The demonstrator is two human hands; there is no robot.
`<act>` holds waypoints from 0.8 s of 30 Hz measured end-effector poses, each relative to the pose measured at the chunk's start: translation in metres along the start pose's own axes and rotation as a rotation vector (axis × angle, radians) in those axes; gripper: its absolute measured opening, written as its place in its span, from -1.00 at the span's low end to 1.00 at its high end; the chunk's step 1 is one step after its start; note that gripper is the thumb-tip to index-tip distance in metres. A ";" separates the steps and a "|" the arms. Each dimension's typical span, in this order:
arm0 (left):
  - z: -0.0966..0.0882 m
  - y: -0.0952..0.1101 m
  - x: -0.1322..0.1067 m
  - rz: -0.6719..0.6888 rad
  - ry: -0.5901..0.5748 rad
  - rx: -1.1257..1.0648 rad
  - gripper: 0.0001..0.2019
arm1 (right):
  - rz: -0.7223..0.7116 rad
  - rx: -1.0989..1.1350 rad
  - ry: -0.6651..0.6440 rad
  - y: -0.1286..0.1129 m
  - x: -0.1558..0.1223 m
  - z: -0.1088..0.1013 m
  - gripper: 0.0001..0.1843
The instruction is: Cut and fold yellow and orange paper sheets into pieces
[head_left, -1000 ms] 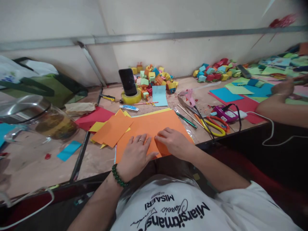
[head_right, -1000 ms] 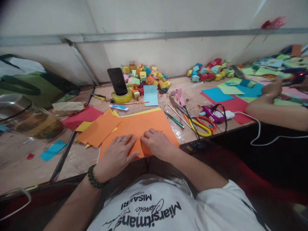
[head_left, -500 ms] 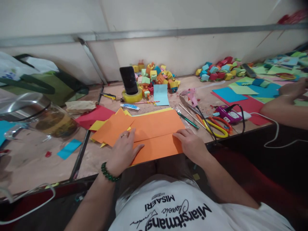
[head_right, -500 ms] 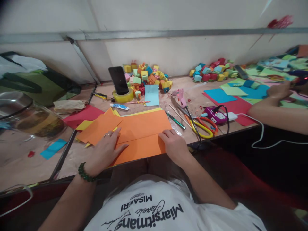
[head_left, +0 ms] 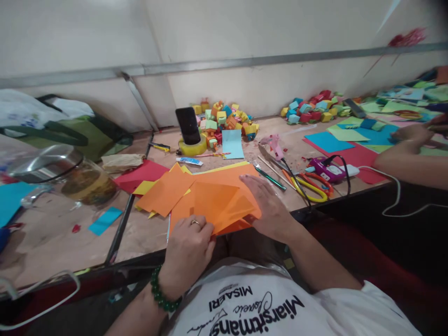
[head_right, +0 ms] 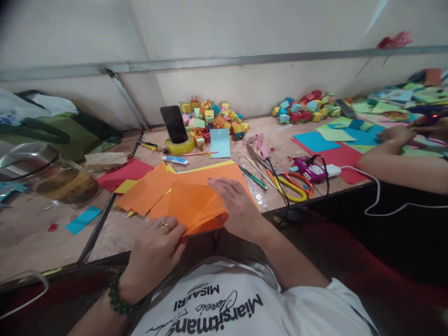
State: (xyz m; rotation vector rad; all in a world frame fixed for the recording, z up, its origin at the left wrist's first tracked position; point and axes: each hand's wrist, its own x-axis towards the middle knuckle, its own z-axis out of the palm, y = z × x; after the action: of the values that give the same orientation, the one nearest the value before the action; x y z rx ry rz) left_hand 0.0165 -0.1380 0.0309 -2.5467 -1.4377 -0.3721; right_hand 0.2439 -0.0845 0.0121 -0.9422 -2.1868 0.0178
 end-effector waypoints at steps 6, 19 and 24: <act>-0.009 -0.007 -0.007 0.098 -0.131 -0.175 -0.84 | -0.077 0.246 -0.091 0.016 -0.021 0.012 -0.82; 0.022 -0.048 0.004 -0.279 -0.133 -0.695 -0.74 | 0.316 0.270 -0.180 0.001 -0.032 0.007 -0.81; 0.028 -0.058 0.024 -0.363 -0.182 -0.539 -0.71 | 0.617 0.115 -0.204 0.008 -0.013 0.008 -0.73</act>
State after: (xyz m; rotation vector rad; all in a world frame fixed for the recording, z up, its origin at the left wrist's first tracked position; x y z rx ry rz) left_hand -0.0174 -0.0807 0.0140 -2.7585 -2.1254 -0.6793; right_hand 0.2497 -0.0844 -0.0044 -1.5633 -1.9589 0.5459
